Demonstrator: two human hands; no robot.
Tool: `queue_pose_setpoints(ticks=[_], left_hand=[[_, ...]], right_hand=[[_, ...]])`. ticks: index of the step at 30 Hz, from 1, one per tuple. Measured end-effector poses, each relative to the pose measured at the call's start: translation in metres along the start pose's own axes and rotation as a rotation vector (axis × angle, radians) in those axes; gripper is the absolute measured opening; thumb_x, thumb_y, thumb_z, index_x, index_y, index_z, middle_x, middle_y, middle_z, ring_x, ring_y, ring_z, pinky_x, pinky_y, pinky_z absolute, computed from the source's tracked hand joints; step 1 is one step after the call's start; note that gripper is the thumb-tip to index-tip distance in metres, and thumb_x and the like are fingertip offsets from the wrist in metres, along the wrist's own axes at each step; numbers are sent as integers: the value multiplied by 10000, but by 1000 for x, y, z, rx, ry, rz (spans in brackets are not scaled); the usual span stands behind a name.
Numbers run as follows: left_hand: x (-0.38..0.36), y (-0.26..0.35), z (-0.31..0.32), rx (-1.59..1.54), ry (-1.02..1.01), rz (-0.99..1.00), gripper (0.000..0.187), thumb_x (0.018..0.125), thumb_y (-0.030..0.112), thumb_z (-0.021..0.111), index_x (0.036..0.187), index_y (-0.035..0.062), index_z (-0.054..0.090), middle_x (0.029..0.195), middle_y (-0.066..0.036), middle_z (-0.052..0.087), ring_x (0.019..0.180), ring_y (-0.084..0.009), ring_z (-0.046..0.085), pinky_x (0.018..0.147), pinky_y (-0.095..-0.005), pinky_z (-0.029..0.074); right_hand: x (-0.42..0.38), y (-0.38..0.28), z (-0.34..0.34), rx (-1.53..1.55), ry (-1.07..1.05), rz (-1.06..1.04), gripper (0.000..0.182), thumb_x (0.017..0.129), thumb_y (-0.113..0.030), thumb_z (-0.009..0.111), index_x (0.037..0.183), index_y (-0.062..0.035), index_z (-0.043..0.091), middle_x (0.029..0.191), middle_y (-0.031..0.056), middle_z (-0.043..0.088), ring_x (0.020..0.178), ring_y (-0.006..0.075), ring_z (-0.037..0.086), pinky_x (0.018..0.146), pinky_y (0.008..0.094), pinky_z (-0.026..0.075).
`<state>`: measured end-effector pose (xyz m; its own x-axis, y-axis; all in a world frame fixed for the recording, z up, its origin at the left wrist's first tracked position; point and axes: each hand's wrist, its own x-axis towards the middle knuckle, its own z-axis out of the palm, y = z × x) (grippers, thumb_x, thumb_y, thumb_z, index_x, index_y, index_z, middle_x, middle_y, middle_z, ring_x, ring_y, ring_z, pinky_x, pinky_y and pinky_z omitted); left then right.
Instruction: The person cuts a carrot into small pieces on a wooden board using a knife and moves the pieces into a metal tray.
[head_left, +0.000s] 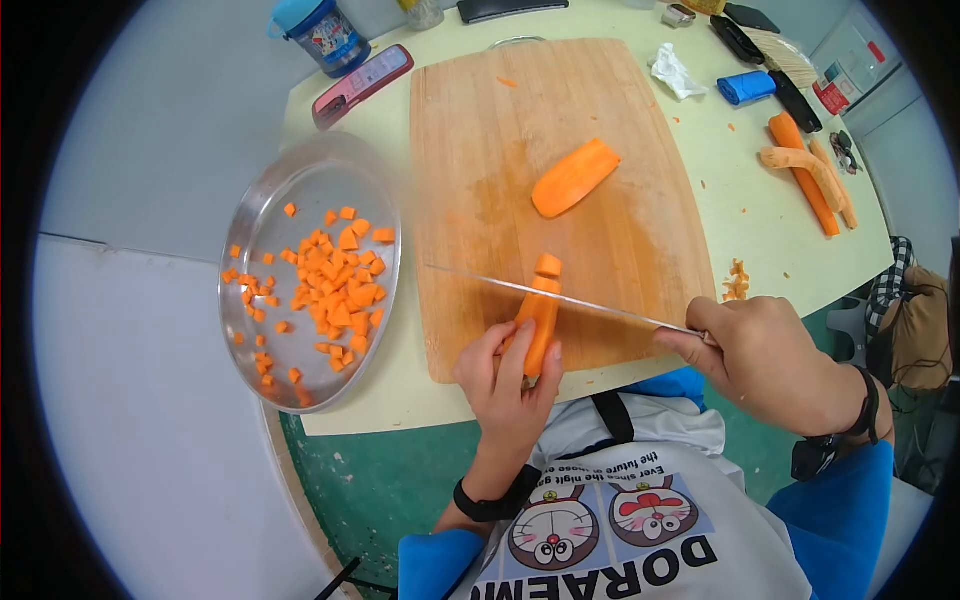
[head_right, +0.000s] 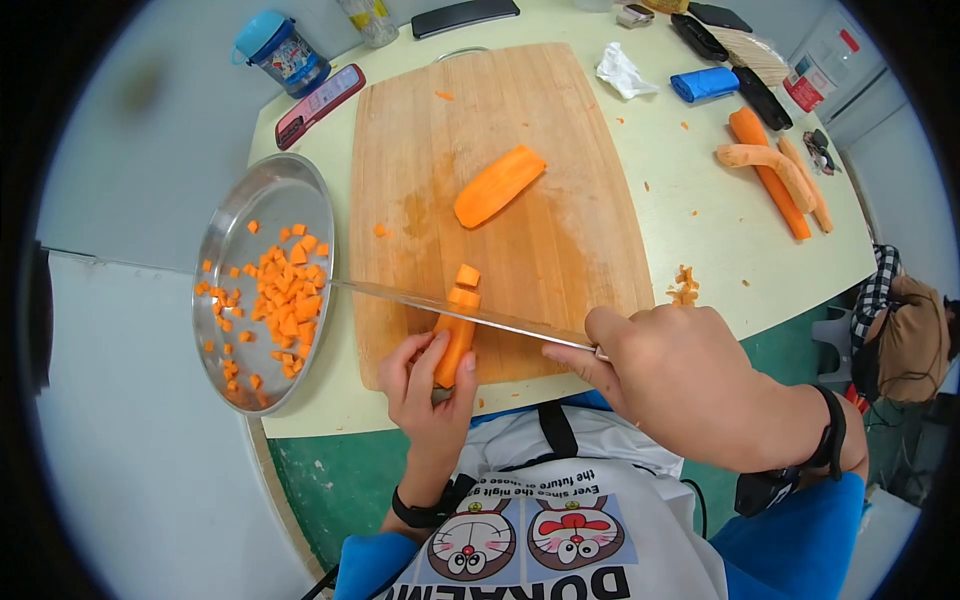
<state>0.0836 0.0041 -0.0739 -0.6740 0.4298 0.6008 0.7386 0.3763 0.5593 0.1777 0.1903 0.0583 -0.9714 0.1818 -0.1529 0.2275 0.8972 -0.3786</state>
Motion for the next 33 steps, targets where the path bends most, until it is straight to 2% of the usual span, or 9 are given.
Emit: queue_pose_setpoints(ticks=[11,12,14,23,33], left_hand=[[0,0,1,15,-3,-12,302,664,11,729,955,9,646,986,-106,561,857,-224,515,716,-278,430],[-1,-1,1,15,-2,-18,326,655,47,742,967,21,650,979,-100,567,860,-231,521,731,-302,415],[-1,-1,1,13,-4,-25,352,646,83,756,979,33,654,973,-94,573,864,-239,526,745,-326,401],[0,-1,-2,-37,-31,-47,374,617,17,762,977,8,662,967,-110,574,858,-257,522,717,-318,425],[-2,-2,1,-10,8,2,389,612,21,763,987,13,661,963,-107,554,823,-259,508,700,-323,432]], right_hand=[[-1,0,11,-65,3,-71,377,856,-333,574,646,-34,481,404,105,470,364,268,526,345,350,408],[0,0,11,-63,1,-66,377,856,-333,574,646,-34,481,404,105,470,364,268,526,345,350,408],[0,-2,8,-55,-87,-58,367,862,-318,565,662,-19,486,428,113,490,373,275,534,350,352,417],[14,-5,-1,-12,-206,-11,385,864,-314,558,648,0,501,439,138,495,416,302,558,378,360,442],[21,-4,9,-29,-109,-6,416,855,-335,568,609,-3,517,444,161,495,422,331,551,401,380,452]])
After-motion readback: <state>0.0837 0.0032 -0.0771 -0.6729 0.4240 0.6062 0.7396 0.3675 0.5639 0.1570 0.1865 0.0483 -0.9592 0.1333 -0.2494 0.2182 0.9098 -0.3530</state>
